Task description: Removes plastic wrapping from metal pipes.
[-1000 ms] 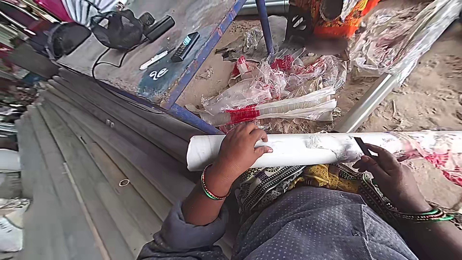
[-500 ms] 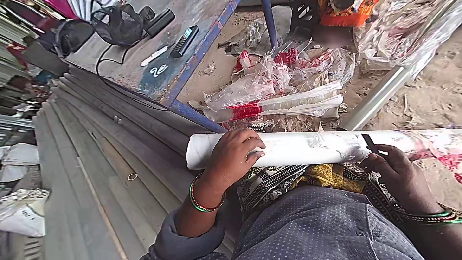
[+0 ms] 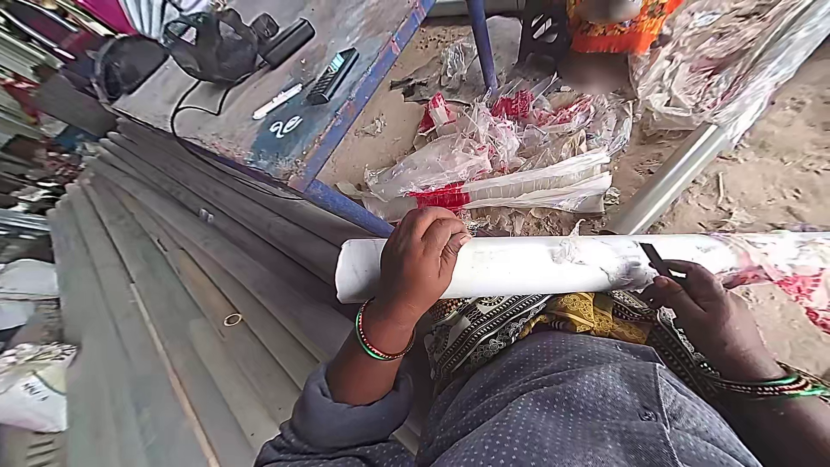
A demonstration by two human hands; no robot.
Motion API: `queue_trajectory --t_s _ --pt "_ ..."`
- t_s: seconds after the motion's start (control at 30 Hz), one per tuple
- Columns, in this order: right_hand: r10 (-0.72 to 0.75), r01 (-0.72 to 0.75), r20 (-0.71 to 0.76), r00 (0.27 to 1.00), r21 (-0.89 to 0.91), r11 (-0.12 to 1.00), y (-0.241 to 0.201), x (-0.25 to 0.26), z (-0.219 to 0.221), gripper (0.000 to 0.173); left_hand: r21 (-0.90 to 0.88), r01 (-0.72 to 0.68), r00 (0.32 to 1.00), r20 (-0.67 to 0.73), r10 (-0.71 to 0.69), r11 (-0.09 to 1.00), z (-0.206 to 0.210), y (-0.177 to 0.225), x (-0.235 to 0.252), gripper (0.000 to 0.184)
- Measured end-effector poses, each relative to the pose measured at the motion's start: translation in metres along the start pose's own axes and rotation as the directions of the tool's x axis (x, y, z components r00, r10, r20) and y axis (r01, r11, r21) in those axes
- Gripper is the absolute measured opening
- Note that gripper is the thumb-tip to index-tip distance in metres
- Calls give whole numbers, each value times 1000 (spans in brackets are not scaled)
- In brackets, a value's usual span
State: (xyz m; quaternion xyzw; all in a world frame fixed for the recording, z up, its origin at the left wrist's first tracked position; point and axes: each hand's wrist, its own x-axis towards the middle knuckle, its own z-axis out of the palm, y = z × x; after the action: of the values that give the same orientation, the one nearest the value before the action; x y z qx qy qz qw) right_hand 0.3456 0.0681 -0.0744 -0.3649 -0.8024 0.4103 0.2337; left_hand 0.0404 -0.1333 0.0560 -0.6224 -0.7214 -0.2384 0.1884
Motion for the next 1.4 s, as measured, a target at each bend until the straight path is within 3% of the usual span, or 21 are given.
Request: queue_trajectory --t_s 0.17,0.27,0.63,0.83,0.9,1.03,1.2,1.4 --pt "-6 6 2 1000 6 1000 2 2 0 46 -18 -22 945 326 26 1000 -14 0 0 24" --pt "-1 1 21 1000 10 1000 2 2 0 45 -6 -35 901 434 34 999 -16 1 -1 17" --pt "-30 30 20 999 -14 999 6 2 -2 44 35 -171 855 502 131 985 -5 0 10 14" --pt "-46 47 18 999 -22 999 3 2 -2 47 -32 -232 931 283 232 972 11 4 19 23" --pt "-43 43 17 999 -25 999 3 1 -4 47 -54 -211 935 280 218 976 5 3 23 31" --pt "-27 27 17 1000 -36 999 2 1 -6 45 -31 -212 892 403 207 977 -13 -4 24 29" --pt "-42 43 15 999 -52 998 -1 1 -5 45 22 -280 789 575 217 960 -23 -1 28 19" --pt "-19 20 31 999 -32 999 0 1 -7 43 5 -395 699 651 297 919 -20 3 40 15"
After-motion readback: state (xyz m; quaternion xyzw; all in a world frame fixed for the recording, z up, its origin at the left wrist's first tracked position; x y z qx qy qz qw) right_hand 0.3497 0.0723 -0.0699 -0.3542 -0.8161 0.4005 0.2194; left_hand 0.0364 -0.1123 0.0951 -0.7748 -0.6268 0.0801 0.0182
